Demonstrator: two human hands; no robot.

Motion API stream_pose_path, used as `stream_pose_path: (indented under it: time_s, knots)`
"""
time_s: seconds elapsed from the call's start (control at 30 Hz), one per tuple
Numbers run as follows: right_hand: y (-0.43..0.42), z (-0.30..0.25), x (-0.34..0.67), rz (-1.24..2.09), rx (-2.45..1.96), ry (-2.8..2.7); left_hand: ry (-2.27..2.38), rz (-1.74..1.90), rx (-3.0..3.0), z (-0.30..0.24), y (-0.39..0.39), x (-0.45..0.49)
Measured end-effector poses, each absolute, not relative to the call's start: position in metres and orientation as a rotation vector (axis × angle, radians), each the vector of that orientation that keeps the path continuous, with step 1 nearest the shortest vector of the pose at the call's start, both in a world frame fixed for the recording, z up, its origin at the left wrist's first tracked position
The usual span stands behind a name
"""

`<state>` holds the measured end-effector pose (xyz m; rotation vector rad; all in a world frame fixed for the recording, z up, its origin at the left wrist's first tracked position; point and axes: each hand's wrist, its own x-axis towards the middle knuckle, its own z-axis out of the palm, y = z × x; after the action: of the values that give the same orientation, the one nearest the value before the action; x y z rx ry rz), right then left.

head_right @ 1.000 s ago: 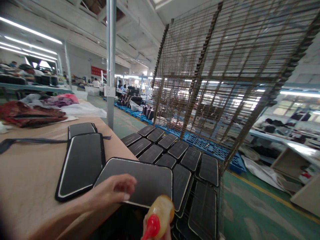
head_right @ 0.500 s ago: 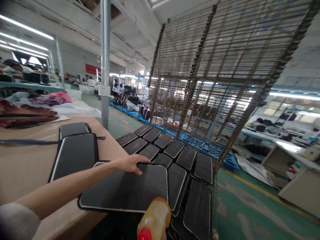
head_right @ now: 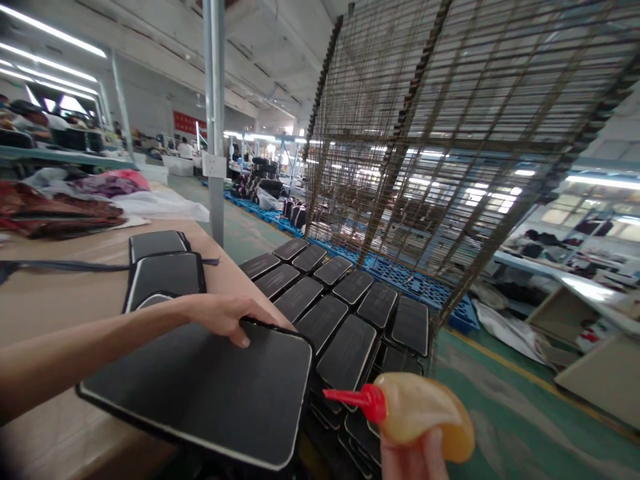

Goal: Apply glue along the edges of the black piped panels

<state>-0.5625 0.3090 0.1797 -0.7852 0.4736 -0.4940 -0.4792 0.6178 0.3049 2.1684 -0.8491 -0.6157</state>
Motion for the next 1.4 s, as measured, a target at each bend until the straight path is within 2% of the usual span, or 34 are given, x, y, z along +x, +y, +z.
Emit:
stream_pose_path:
  time_s: [0.13, 0.33, 0.7, 1.03, 1.2, 1.4]
  knots:
    - [0.311, 0.201, -0.556, -0.63, -0.928, 0.368, -0.913, -0.743, 2.024, 0.301, 0.622, -0.487]
    - [0.314, 0.198, -0.554, -0.68, -1.111, 0.238, -0.832, -0.772, 2.072, 0.29, 0.629, -0.487]
    - [0.323, 0.205, -0.555, -0.57, -1.087, 0.195, -0.766, -0.926, 1.84, 0.284, 0.64, -0.489]
    - [0.312, 0.192, -0.558, -0.499, -1.192, 0.241, -0.705, -0.979, 1.791, 0.28, 0.645, -0.486]
    - [0.309, 0.18, -0.558, -0.711, -1.546, 0.128, -0.693, -0.99, 1.77, 0.278, 0.646, -0.485]
    - [0.307, 0.162, -0.563, -0.74, -1.55, 0.158, -0.71, -0.962, 1.725, 0.278, 0.649, -0.485]
